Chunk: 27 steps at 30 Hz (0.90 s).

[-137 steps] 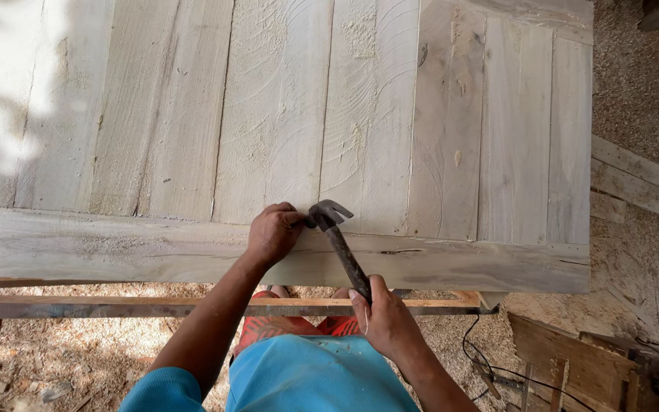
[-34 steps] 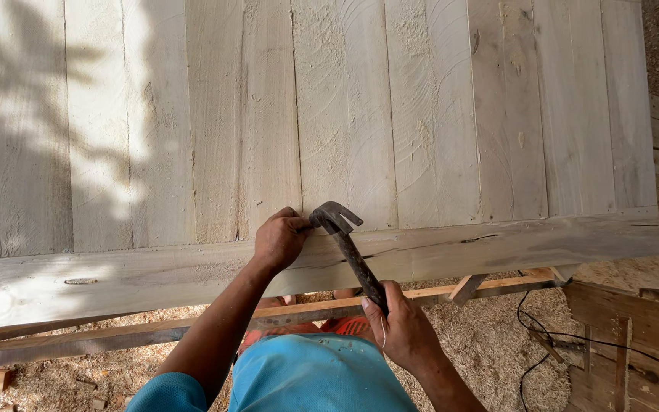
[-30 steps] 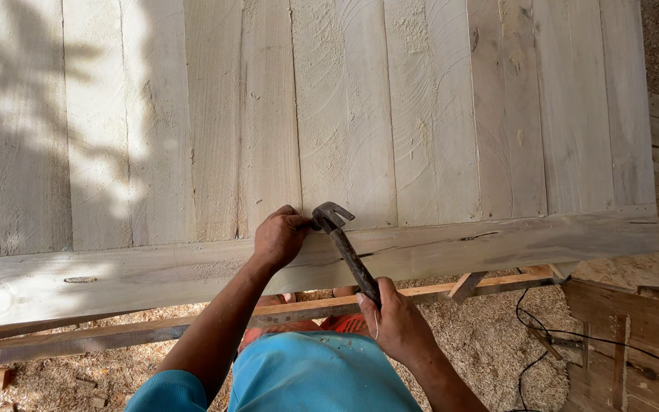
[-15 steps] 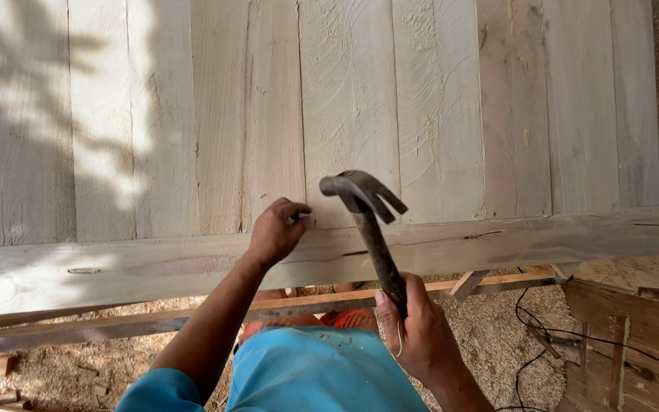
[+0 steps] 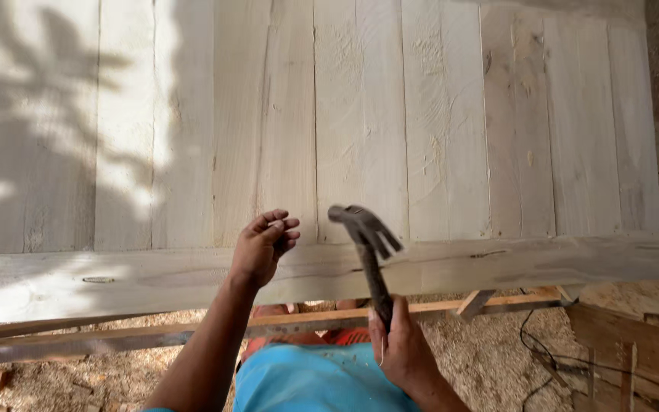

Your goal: The person hammers nails into a wooden plank using a hammer. They hold the nail with one hand and strike it with the hammer in the other, working along the edge of the plank.

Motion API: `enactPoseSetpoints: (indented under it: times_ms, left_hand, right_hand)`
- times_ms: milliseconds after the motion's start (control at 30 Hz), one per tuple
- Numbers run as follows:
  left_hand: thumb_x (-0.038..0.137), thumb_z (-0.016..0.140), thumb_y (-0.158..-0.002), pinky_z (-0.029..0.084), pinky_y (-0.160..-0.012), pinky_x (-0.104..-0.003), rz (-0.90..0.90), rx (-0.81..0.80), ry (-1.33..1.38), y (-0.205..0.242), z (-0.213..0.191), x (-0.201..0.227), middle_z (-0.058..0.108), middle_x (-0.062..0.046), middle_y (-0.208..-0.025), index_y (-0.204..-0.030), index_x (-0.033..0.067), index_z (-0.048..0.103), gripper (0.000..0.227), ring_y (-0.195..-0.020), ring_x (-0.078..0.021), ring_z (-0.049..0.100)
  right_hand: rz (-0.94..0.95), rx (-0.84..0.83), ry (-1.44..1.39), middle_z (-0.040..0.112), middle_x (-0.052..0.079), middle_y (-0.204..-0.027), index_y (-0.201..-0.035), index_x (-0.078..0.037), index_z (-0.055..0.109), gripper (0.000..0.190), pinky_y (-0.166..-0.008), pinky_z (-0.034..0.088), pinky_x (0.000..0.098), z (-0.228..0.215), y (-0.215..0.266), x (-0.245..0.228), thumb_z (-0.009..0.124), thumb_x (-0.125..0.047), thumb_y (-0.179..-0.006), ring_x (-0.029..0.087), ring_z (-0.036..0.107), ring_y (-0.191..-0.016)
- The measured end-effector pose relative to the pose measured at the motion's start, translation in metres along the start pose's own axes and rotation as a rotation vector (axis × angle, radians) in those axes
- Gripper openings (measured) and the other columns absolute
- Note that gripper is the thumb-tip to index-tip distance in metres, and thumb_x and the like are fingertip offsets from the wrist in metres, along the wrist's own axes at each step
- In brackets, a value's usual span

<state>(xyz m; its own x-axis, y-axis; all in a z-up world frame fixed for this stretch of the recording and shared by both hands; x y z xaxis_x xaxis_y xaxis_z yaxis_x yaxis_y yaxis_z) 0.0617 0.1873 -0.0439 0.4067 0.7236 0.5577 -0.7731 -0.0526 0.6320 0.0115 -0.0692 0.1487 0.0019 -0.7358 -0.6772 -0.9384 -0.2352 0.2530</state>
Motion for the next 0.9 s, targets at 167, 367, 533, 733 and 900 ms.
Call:
enactPoseSetpoints:
  times_ms: [167, 367, 533, 733, 900]
  left_hand:
    - [0.011, 0.067, -0.097, 0.057, -0.069, -0.033, 0.068, -0.033, -0.118, -0.003, 0.006, 0.017, 0.073, -0.017, -0.099, -0.111, 0.0003, 0.06, 0.019, -0.079, -0.0204, 0.07]
    - [0.015, 0.07, -0.094, 0.053, -0.062, -0.027, 0.074, -0.03, -0.125, 0.009, 0.003, 0.019, 0.07, -0.007, -0.086, -0.1, 0.0024, 0.065, 0.015, -0.07, -0.0136, 0.065]
    - [0.012, 0.072, -0.095, 0.036, -0.051, -0.023, 0.164, -0.019, -0.214, 0.016, -0.012, 0.012, 0.056, 0.0, -0.074, -0.103, 0.0029, 0.069, 0.012, -0.058, -0.0065, 0.044]
    - [0.009, 0.074, -0.089, 0.039, -0.052, -0.023, 0.139, -0.033, -0.315, 0.005, -0.014, 0.034, 0.066, 0.001, -0.079, -0.107, -0.0007, 0.072, 0.021, -0.06, -0.0059, 0.049]
    - [0.023, 0.073, -0.093, 0.058, -0.074, -0.028, 0.332, -0.012, -1.069, 0.015, -0.003, 0.03, 0.078, -0.005, -0.099, -0.109, 0.0092, 0.079, 0.023, -0.082, -0.0135, 0.075]
  right_hand:
    - [0.227, -0.139, 0.047, 0.067, 0.016, -0.063, -0.115, -0.009, 0.054, 0.031, -0.054, 0.053, 0.046, 0.02, -0.009, 0.027, 0.053, -0.034, -0.099, 0.032, 0.071, -0.055]
    - [0.086, -0.107, 0.294, 0.066, 0.021, -0.077, -0.111, -0.003, 0.051, 0.031, -0.053, 0.049, 0.0516, 0.019, -0.003, 0.015, 0.058, -0.031, -0.101, 0.039, 0.065, -0.064]
    - [0.054, -0.047, 0.122, 0.069, 0.02, -0.076, -0.118, -0.005, 0.05, 0.033, -0.057, 0.054, 0.0487, 0.019, 0.01, 0.018, 0.055, -0.031, -0.099, 0.038, 0.071, -0.064]
    - [0.155, -0.141, 0.243, 0.067, 0.023, -0.082, -0.116, -0.004, 0.046, 0.035, -0.06, 0.052, 0.0547, 0.036, 0.003, 0.04, 0.054, -0.033, -0.099, 0.045, 0.069, -0.071]
    - [0.248, -0.275, 0.328, 0.07, 0.02, -0.079, -0.114, -0.007, 0.047, 0.034, -0.059, 0.054, 0.0531, 0.037, 0.023, 0.065, 0.05, -0.038, -0.1, 0.042, 0.071, -0.069]
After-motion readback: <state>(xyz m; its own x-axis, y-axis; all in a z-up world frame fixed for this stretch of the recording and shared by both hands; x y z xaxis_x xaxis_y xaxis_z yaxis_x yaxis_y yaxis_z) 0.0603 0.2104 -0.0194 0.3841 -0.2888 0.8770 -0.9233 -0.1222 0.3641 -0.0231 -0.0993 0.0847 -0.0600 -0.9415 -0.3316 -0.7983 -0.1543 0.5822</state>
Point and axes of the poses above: each hand's wrist, its own y-axis away from the middle knuckle, its own z-axis out of the palm, x = y × z, the point moved 9 cm from there along -y, towards the middle knuckle
